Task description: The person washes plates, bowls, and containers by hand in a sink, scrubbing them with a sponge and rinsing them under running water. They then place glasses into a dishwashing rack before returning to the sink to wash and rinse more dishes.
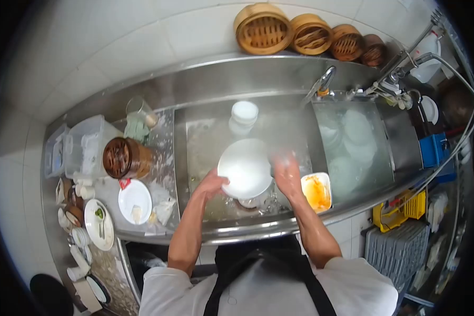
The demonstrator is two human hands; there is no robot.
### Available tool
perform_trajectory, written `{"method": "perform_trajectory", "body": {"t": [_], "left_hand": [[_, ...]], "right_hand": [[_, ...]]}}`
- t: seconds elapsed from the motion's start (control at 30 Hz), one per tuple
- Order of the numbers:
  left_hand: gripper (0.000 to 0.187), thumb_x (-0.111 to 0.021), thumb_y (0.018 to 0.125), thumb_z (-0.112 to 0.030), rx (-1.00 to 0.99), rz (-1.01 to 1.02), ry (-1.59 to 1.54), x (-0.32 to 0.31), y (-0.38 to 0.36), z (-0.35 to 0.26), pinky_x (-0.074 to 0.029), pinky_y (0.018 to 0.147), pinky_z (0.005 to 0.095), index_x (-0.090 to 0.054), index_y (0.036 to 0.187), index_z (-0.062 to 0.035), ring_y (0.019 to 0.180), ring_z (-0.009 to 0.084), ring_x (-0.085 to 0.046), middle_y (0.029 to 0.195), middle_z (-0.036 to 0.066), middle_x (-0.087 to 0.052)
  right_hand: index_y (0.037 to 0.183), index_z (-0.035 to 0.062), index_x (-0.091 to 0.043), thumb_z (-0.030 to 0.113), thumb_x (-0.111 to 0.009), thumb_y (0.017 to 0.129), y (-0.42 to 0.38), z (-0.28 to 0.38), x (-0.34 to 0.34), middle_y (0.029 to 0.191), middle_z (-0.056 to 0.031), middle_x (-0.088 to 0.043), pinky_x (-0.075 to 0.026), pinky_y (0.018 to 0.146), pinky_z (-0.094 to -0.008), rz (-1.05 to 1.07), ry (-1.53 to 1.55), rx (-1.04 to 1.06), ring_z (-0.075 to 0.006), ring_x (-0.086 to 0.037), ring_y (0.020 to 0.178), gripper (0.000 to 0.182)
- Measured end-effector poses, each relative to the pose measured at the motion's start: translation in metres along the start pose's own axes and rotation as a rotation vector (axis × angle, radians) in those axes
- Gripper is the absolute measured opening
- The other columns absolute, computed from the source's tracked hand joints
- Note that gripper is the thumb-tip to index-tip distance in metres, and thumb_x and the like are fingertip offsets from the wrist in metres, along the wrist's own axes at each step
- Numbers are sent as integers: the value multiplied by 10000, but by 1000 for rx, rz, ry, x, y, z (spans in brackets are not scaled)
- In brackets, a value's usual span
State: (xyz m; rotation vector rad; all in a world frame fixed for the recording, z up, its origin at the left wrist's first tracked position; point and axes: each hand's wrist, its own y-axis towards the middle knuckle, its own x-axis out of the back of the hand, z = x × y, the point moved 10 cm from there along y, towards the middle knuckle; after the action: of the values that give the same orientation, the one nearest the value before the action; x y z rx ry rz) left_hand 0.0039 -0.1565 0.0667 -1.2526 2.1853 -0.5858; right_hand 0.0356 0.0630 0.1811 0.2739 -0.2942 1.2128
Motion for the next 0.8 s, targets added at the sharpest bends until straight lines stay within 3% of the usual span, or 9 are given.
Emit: {"method": "perform_trajectory", "body": {"t": [0.07,0.13,0.23,0.33,0.43,0.5,0.6,0.7,0.8], "left_hand": [[825,-496,718,109,24,77,28,-19,-12,1,-594,734,505,-200,1452,-126,1076,325,-587,1283,156,-500],[719,-505,730,95,-14,10,-29,-25,-14,-1,-606,707,479,-291,1397,-66,1042,318,-603,1227,173,-534],[636,-522,721,83,-13,76,-62,-7,-19,0,-612,706,471,-369,1335,13,1020,335,-606,1197,200,-543],[578,-504,714,87,59,165,-126,7,-27,23,-605,739,484,-399,1283,86,1023,357,-603,1210,211,-530],[575,-486,714,92,66,180,-237,20,-35,33,-602,749,490,-397,1283,85,1026,356,-605,1200,204,-536],[584,-475,715,103,-21,136,-219,22,-38,19,-605,746,486,-394,1292,63,1023,362,-605,1186,204,-539],[723,-476,689,116,-29,103,-130,41,-38,11,-603,720,506,-303,1374,-36,1058,366,-587,1244,194,-491],[775,-487,671,109,-90,45,-69,42,-45,2,-611,687,483,-295,1398,-79,1028,353,-603,1235,171,-508],[798,-458,694,80,-54,-73,23,37,-27,5,-615,624,458,-261,1435,-140,1016,345,-613,1275,175,-491]], "right_hand": [[1020,-44,-520,233,-492,944,9,-18,-55,913,-280,-634,-477,794,-470,74,-437,206,-399,-628,866,289],[1066,-35,-495,198,-515,918,20,-73,-122,969,-327,-600,-449,818,-521,103,-397,87,-487,-569,947,277],[1060,-11,-513,156,-532,885,-26,2,-156,924,-312,-613,-469,791,-514,216,-396,611,-487,-585,925,243],[1039,-7,-526,52,-530,835,10,-20,-171,910,-293,-622,-478,779,-493,268,-180,28,-463,-598,915,213],[1016,-18,-517,40,-520,832,-16,10,-209,901,-296,-618,-481,754,-494,544,-240,309,-471,-594,904,193],[1153,-3,-548,96,-529,822,12,-29,-186,1097,-262,-594,-414,944,-465,344,-200,-175,-394,-552,1085,346],[1145,-24,-566,85,-518,833,-45,36,-196,1084,-232,-617,-426,928,-420,600,-84,343,-352,-567,1082,335],[1127,20,-636,116,-554,833,-28,-52,-202,1092,-188,-636,-424,941,-401,991,-508,189,-316,-578,1081,320],[1002,119,-677,201,-581,785,-19,46,-171,1010,-66,-670,-373,1019,-395,519,-932,958,-233,-579,1099,251]]}}
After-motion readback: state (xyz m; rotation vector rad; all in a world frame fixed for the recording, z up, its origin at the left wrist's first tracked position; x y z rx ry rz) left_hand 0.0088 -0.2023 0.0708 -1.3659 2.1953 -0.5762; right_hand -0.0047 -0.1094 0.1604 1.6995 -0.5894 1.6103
